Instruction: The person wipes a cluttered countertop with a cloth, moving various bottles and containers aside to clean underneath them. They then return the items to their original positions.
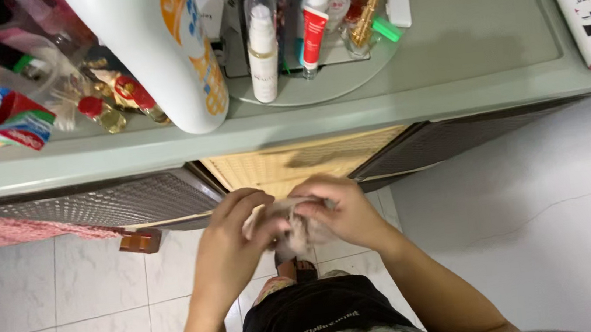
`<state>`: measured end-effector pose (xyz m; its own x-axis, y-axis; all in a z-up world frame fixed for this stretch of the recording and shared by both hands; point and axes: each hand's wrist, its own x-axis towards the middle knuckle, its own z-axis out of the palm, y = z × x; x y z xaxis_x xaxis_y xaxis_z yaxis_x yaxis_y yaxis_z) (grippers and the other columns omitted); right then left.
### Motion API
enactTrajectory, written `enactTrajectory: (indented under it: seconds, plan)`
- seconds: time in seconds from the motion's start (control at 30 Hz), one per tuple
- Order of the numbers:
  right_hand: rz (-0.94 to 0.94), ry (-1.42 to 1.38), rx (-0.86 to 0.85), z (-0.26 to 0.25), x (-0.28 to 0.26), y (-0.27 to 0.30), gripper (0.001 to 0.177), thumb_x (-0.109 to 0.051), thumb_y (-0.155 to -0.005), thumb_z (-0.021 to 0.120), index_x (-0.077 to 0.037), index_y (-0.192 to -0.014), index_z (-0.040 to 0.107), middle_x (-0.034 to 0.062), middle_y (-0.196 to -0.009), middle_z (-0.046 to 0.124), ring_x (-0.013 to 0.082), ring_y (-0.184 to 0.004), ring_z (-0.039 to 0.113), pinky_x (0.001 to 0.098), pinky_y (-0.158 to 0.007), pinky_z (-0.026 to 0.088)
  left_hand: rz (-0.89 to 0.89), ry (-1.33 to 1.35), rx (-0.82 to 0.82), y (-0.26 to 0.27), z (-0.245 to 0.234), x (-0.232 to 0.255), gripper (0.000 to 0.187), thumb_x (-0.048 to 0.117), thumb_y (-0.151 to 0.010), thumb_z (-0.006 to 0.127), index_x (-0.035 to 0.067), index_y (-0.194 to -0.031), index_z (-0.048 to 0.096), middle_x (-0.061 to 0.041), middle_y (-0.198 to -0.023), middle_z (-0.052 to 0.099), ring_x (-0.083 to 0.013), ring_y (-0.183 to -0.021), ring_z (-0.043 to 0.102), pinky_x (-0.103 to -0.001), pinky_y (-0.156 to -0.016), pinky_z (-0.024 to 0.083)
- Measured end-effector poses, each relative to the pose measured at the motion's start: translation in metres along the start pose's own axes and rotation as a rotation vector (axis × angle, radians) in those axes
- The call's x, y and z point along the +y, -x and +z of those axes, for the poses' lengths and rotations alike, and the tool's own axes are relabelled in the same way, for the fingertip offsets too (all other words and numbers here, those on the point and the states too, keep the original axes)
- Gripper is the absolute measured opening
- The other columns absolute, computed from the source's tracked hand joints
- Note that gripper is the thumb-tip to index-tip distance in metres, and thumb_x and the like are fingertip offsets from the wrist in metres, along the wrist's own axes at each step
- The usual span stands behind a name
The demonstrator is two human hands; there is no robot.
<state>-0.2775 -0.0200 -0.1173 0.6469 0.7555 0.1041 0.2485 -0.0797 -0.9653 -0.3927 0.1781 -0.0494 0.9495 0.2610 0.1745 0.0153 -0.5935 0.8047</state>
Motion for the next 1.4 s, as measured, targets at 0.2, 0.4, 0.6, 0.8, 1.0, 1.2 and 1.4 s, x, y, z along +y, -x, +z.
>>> enactTrajectory:
  seconds: [0.2, 0.4, 0.6, 0.8, 1.0, 1.2, 1.4]
  plan:
    - [-0.13, -0.198, 0.144, -0.023, -0.028, 0.02, 0.042, -0.009, -0.093, 0.075, -0.009, -0.132, 0.06, 0.0094, -0.138, 0.055, 0.0167, -0.12, 0.061, 0.031, -0.097, 0.059, -0.046, 0.0, 0.074, 0.0, 0.053, 0.01, 0.034, 0.025, -0.084, 0.081, 0.004, -0.109, 0.073, -0.012, -0.1, 0.073, -0.0325, -0.092, 0.071, -0.041, -0.08, 0.056]
    - [0.051, -0.178, 0.335, -0.054, -0.013, 0.051, 0.035, -0.009, -0.09, 0.074, -0.009, -0.124, 0.065, 0.008, -0.112, 0.067, 0.0184, -0.1, 0.069, 0.0343, -0.086, 0.064, -0.036, 0.412, -0.077, -0.025, 0.092, 0.031, 0.039, 0.028, -0.086, 0.075, 0.009, -0.12, 0.069, -0.009, -0.114, 0.074, -0.0273, -0.092, 0.076, -0.036, -0.082, 0.063]
    - [-0.187, 0.318, 0.947, -0.195, -0.03, 0.071, 0.023, -0.013, -0.111, 0.06, -0.007, -0.133, 0.063, 0.0049, -0.125, 0.068, 0.018, -0.115, 0.067, 0.0335, -0.1, 0.056, 0.454, -0.375, 0.255, -0.039, 0.073, 0.024, 0.053, 0.019, -0.088, 0.076, 0.009, -0.138, 0.061, -0.017, -0.152, 0.045, -0.0395, -0.143, 0.04, -0.055, -0.115, 0.036]
    - [-0.02, 0.993, 0.724, -0.19, 0.008, 0.002, 0.03, -0.023, -0.107, 0.057, -0.011, -0.132, 0.069, 0.0094, -0.126, 0.068, 0.0297, -0.128, 0.055, 0.0502, -0.116, 0.026, 0.462, -0.51, 0.208, -0.041, 0.056, 0.001, 0.055, 0.015, -0.087, 0.073, 0.006, -0.14, 0.059, -0.018, -0.154, 0.042, -0.0398, -0.146, 0.036, -0.059, -0.119, 0.03]
    - [-0.206, 0.835, 0.615, -0.109, 0.012, -0.026, 0.03, -0.024, -0.104, 0.063, -0.013, -0.133, 0.068, 0.0101, -0.14, 0.062, 0.0341, -0.133, 0.046, 0.0534, -0.116, 0.026, 0.472, -0.51, 0.232, -0.034, 0.035, -0.018, 0.05, 0.013, -0.09, 0.071, 0.005, -0.139, 0.059, -0.018, -0.152, 0.043, -0.0392, -0.146, 0.037, -0.059, -0.119, 0.03]
    - [-0.438, 0.893, 0.648, -0.051, 0.005, -0.054, 0.025, -0.012, -0.1, 0.066, -0.009, -0.124, 0.071, 0.0107, -0.131, 0.065, 0.0339, -0.124, 0.054, 0.0477, -0.11, 0.033, 0.5, -0.475, 0.251, -0.032, 0.024, -0.027, 0.043, 0.009, -0.091, 0.069, 0.003, -0.133, 0.062, -0.018, -0.149, 0.047, -0.0386, -0.145, 0.04, -0.059, -0.119, 0.031]
    - [-0.531, 0.72, 0.347, 0.019, 0.016, -0.031, 0.036, 0.008, -0.079, 0.06, -0.006, -0.111, 0.069, 0.0127, -0.12, 0.068, 0.0338, -0.121, 0.059, 0.0508, -0.109, 0.043, 0.494, -0.379, 0.304, -0.026, 0.024, -0.033, 0.038, 0.0, -0.088, 0.066, 0.002, -0.126, 0.065, -0.015, -0.148, 0.053, -0.0359, -0.145, 0.044, -0.054, -0.121, 0.036]
